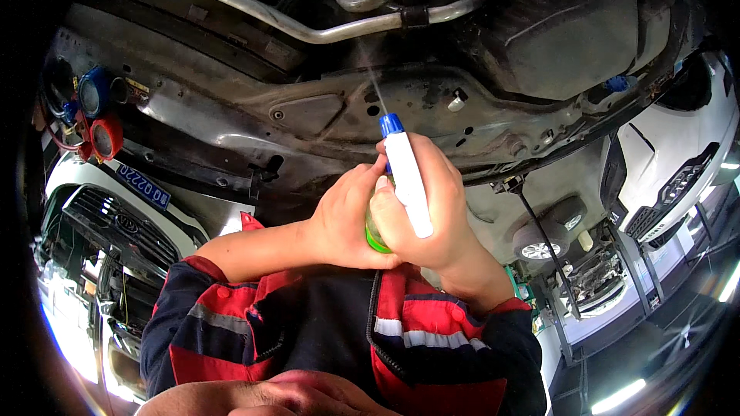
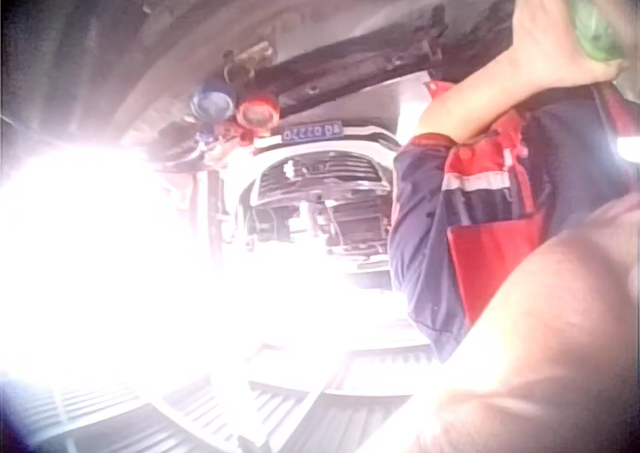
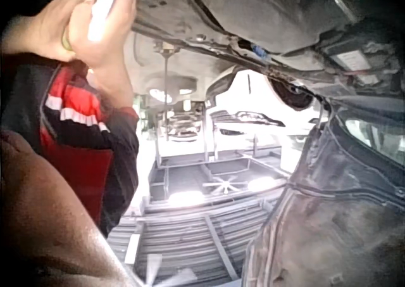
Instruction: The person sprays a green liquid from a bottle onto various components inside a car engine bay and uses a manifold gauge set to check for leaks.
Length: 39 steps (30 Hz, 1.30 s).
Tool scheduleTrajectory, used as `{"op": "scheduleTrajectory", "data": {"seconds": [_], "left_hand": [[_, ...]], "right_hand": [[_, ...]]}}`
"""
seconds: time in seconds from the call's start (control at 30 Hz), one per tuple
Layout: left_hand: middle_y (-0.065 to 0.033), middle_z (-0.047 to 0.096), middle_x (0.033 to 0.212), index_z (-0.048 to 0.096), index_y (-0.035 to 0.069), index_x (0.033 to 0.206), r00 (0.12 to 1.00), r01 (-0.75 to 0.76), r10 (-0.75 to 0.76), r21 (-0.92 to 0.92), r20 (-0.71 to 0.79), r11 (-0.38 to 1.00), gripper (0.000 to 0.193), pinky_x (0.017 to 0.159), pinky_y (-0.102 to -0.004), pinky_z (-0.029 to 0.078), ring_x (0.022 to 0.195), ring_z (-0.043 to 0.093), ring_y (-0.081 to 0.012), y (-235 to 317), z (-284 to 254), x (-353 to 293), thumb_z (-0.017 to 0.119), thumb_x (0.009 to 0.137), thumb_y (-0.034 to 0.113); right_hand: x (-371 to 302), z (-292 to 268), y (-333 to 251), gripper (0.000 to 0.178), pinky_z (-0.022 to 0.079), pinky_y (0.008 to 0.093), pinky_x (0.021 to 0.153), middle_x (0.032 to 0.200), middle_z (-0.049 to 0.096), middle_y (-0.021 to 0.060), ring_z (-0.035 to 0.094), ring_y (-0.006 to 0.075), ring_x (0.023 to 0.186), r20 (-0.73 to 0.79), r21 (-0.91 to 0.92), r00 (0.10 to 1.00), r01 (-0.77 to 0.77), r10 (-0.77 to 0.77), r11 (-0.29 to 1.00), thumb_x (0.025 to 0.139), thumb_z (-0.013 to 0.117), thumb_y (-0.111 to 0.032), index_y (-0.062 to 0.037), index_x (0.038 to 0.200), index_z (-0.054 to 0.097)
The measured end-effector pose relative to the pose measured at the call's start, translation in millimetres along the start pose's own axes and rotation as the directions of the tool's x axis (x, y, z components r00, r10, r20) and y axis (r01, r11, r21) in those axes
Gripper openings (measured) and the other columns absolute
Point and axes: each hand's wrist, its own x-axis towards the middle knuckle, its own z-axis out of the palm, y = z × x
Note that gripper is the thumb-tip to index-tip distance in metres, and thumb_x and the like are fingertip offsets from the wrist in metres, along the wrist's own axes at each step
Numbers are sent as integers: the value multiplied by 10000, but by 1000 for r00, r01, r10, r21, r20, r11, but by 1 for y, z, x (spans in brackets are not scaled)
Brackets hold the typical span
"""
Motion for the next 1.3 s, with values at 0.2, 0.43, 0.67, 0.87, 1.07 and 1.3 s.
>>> {"op": "scheduleTrajectory", "data": {"seconds": [0.2,0.43,0.67,0.87,1.07,1.3], "left_hand": [[-225,586,1083,463,-75,1284,999,-3,4,-21,46,1000,975,852,-464,524,980,618,-410,-9,-20,1,898,583,445],[-225,574,1101,476,-62,1265,994,-25,30,-48,107,999,954,874,-472,516,990,609,-420,-13,-33,10,891,589,469],[-239,575,1101,468,-66,1270,959,96,-78,-54,274,994,940,890,-466,516,1000,611,-423,-4,-19,25,869,617,480],[-241,572,1106,468,-72,1273,941,155,-142,-17,307,988,955,892,-466,516,1000,610,-422,-6,-15,23,867,619,497],[-214,587,1047,506,-46,1212,964,101,-106,31,245,994,875,860,-467,531,959,629,-411,-10,-16,18,868,609,475],[-193,578,1023,511,-52,1226,979,29,-30,10,202,1000,894,829,-461,526,936,619,-390,-10,-13,19,873,573,441]], "right_hand": [[9,15,-5,424,496,345,926,1078,641,149,627,205,1010,-55,-43,992,107,-109,993,853,556,10,76,1271,530],[7,23,-1,441,479,322,931,1163,645,158,620,195,1074,-220,66,975,29,-14,997,879,585,13,73,1309,510],[0,3,5,372,495,339,934,1094,644,153,632,207,1024,-313,179,940,-80,134,981,898,526,33,70,1267,535],[2,3,21,385,501,335,923,1158,639,151,634,214,1077,-334,153,936,-63,111,986,907,538,17,60,1289,535],[-6,3,24,435,470,360,1000,1231,625,171,602,223,1154,-295,207,928,-171,228,963,883,538,25,72,1315,520],[-10,6,21,497,442,426,1065,1299,578,230,578,288,1232,-304,177,952,25,31,984,869,514,25,116,1355,466]]}}
